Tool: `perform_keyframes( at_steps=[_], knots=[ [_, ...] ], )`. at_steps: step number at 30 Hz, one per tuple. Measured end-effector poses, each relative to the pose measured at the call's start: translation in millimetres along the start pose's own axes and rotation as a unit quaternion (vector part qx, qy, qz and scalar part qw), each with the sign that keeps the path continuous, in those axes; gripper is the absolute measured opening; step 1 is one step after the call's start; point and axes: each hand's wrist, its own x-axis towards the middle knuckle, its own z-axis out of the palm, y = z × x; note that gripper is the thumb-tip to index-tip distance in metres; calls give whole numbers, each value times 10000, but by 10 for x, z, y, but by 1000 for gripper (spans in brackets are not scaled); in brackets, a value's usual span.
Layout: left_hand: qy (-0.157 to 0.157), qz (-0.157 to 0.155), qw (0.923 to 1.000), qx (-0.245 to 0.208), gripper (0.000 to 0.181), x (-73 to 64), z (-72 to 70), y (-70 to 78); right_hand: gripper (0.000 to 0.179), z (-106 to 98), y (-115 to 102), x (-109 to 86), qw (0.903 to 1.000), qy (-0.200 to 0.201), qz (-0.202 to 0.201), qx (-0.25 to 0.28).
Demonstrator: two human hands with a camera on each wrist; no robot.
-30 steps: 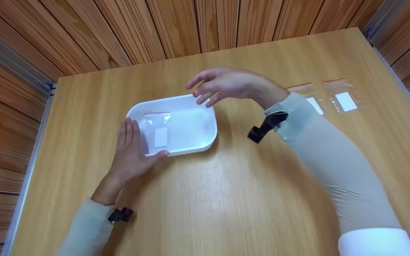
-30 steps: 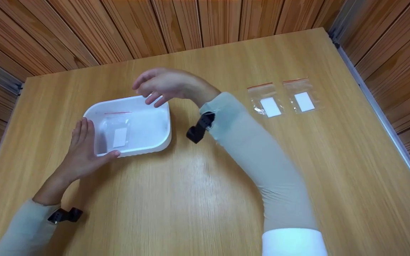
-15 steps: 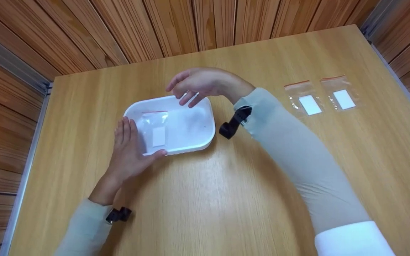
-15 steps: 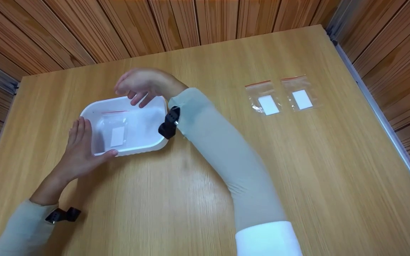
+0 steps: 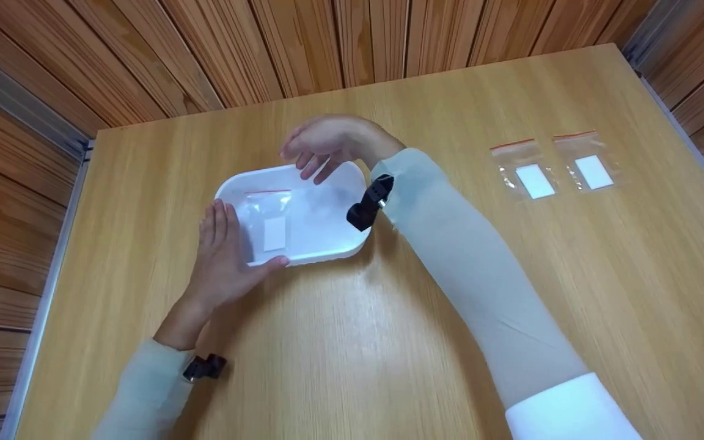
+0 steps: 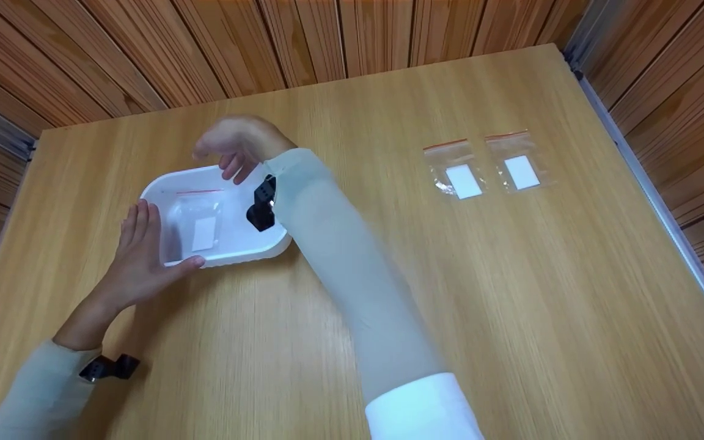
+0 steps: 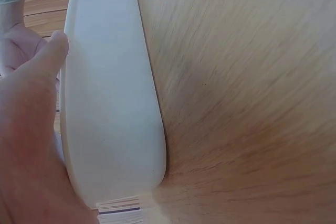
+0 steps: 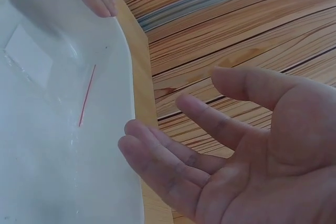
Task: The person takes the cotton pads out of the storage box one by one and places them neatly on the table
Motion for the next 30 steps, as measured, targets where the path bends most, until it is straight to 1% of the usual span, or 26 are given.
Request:
perform_keyframes(
  at_steps=[5,9,16,19,23,27,30],
  knots=[
    [27,17,10000,64,135,-15,1,15,40,76,-21,83,9997,-50,246,53],
    [48,-3,10000,42,135,-20,-2,23,42,150,-11,154,9994,3,333,136],
    [61,14,10000,58,135,-8,1,35,46,209,88,256,9984,13,418,370],
    [28,28,10000,32,135,3,8,49,48,218,147,303,9974,41,566,435],
    [-77,18,10000,-8,135,14,24,64,52,249,211,334,9969,105,742,233],
    [-68,27,10000,20,135,10,21,73,55,312,225,348,9972,128,732,14],
    [-25,68,10000,53,135,5,23,82,58,360,220,362,9975,70,697,-46]
  ],
)
